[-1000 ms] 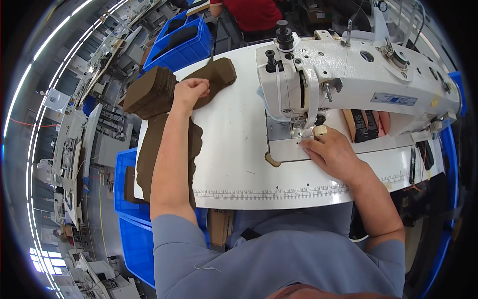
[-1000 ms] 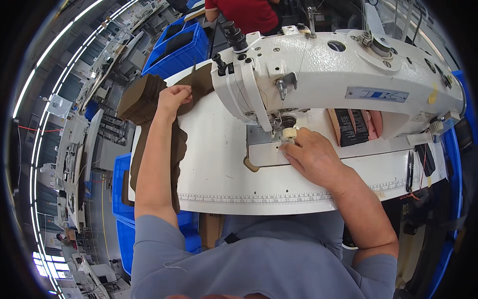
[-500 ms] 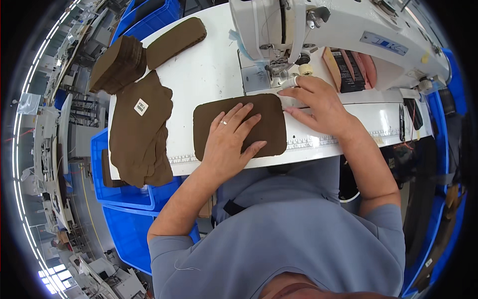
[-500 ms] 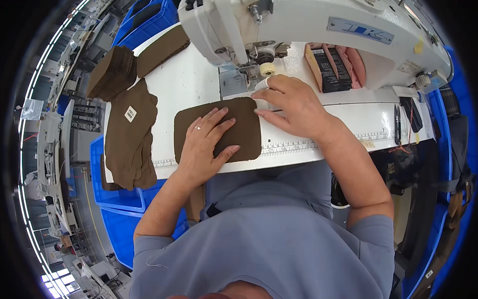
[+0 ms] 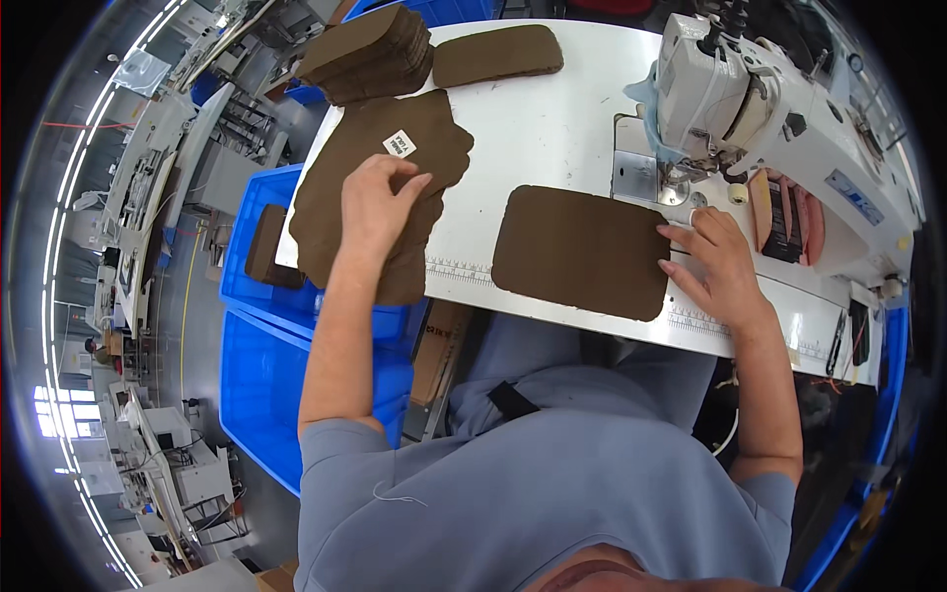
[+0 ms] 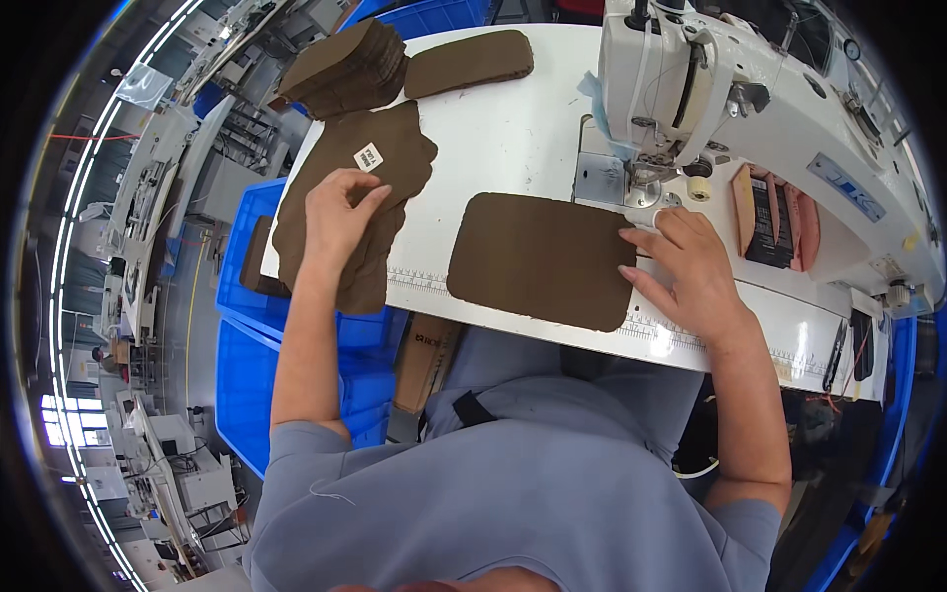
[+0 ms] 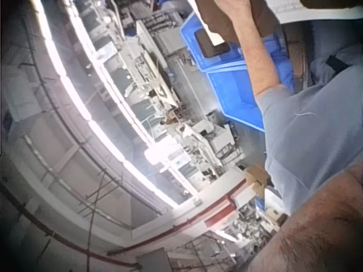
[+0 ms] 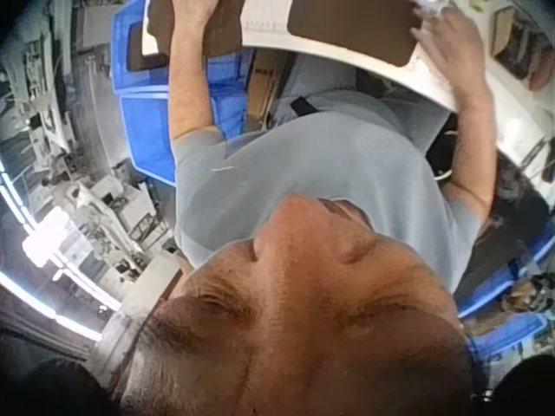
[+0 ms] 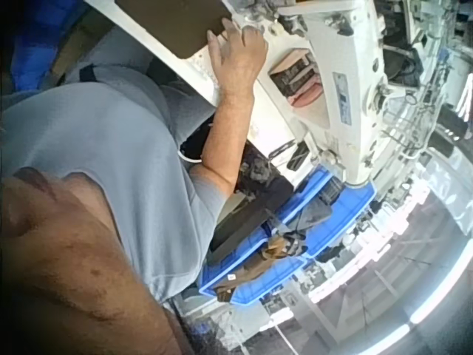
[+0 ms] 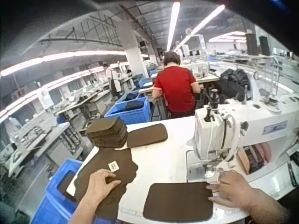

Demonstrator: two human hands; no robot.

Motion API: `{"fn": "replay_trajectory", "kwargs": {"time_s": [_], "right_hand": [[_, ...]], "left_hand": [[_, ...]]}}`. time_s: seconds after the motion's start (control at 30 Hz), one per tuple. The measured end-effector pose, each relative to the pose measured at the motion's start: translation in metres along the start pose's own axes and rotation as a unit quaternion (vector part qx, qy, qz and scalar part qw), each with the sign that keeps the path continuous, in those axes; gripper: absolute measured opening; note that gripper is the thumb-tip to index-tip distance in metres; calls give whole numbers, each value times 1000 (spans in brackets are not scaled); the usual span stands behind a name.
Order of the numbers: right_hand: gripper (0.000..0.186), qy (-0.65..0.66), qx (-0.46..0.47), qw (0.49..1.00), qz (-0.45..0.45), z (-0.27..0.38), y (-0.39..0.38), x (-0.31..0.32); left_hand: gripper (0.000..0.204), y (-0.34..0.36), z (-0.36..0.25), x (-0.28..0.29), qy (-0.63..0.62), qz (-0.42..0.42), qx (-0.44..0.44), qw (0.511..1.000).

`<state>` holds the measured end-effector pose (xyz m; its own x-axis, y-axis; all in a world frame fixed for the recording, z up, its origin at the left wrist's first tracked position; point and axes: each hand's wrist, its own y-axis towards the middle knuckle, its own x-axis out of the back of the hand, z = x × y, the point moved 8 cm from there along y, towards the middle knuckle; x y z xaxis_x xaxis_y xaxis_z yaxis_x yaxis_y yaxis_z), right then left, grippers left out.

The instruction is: The person sets up the sewing machine, picks up fabric pieces from the table, and aligns and sews the fabric pieces together by hand using the sewing machine.

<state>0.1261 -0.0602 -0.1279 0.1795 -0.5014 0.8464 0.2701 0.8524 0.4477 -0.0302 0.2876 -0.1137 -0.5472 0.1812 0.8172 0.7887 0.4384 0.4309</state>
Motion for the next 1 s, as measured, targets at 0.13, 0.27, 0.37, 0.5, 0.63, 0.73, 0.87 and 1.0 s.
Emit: {"fn": "replay_trajectory", "kwargs": {"time_s": [0.13, 0.27, 0.37, 0.5, 0.63, 0.73, 0.87, 1.0], "right_hand": [[31, -4, -3, 999, -36, -4, 1, 4], [25, -6, 8, 999, -48, -7, 1, 6], [17, -1, 18, 998, -55, -10, 0, 6], [13, 4, 13, 996, -84, -14, -5, 6], [10, 5, 10, 996, -86, -15, -7, 9], [11, 4, 15, 995, -95, -16, -9, 9], [12, -18, 1, 993, -117, -21, -13, 9], [21, 86, -228, 956, -162, -47, -17, 11]], "left_hand": [[30, 5, 18, -4, 67, 66, 5, 996], [29, 8, 10, -11, 108, 93, -14, 990], [18, 7, 19, -7, 60, 71, -19, 995], [13, 8, 23, -7, -1, 72, 2, 997], [13, 7, 30, -2, -1, 36, 4, 999], [15, 5, 27, 1, -6, 12, 15, 1000], [13, 1, -18, 3, 10, -28, -16, 999], [14, 3, -61, -26, -152, 29, -1, 988]]}}
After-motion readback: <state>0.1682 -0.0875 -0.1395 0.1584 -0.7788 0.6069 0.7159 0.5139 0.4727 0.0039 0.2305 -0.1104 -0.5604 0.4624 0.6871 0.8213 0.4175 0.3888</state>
